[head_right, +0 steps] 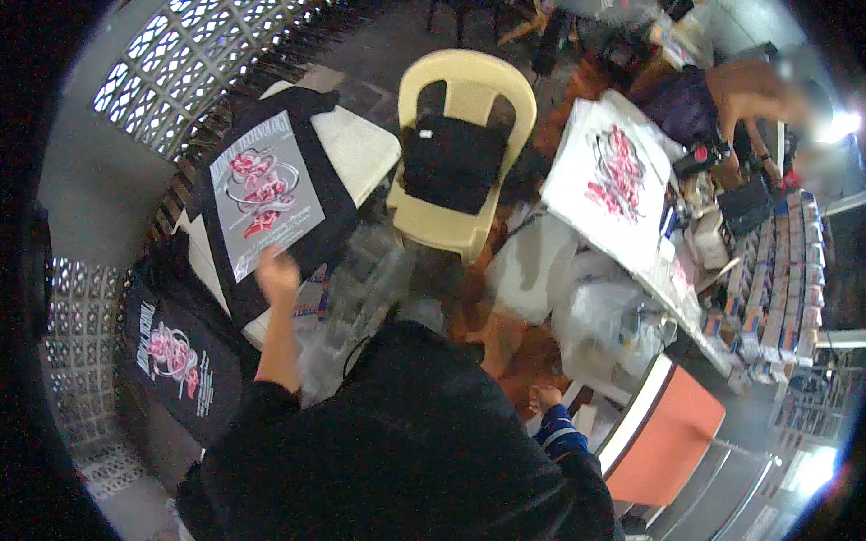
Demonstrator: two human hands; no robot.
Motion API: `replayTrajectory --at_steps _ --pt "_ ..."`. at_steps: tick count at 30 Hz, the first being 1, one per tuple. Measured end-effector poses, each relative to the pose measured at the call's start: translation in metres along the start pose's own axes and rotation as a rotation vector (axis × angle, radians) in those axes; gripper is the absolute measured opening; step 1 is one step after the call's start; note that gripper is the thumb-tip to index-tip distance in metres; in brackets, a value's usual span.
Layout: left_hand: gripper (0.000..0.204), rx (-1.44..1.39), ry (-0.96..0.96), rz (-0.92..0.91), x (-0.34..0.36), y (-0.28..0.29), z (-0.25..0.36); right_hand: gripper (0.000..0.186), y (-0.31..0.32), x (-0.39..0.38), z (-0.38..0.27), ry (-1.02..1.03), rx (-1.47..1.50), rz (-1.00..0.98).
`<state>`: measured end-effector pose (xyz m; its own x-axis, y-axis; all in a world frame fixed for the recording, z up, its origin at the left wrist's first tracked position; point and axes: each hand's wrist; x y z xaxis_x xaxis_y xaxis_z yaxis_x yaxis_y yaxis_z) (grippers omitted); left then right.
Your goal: The person places black t-shirts onto a heat press, aligns transfer sheets with printed designs, and operates the press to apply the graphics. The person then removes the finished shirts and stacks them on a nearby table.
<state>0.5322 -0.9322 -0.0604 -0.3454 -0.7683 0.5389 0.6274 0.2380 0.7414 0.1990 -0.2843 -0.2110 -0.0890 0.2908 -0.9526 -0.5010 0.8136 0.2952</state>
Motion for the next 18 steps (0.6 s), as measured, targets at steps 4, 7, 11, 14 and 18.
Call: replayTrajectory --at_steps 4,7,11,14,18 --pt "0.026 -0.526 -0.165 -0.580 0.046 -0.153 0.148 0.025 -0.011 -0.042 0.047 0.147 -0.313 -0.041" --pt "0.030 -0.616 -0.083 -0.661 0.075 -0.292 0.164 0.025 -0.035 -0.078 0.049 0.328 -0.348 -0.005" --pt "0.033 -1.018 1.035 -0.456 0.138 -0.391 0.174 0.023 -0.082 -0.117 0.053 0.307 0.245 0.087" --pt "0.038 -1.109 1.491 -0.179 0.174 -0.398 0.195 0.029 -0.129 -0.132 0.072 0.315 0.184 0.132" --pt "0.033 -0.601 0.768 -0.180 0.172 -0.438 0.194 0.039 -0.159 -0.125 0.074 0.393 -0.133 0.249"
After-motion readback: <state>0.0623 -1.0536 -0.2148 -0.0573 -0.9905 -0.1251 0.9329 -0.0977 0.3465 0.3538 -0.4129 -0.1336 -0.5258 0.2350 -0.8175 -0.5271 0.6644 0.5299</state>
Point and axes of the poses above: each hand's wrist, its own x-axis towards the middle knuckle, its own y-axis out of the back of the hand, z = x × y, and after that the axes turned 14 degrees about -y, right-handed
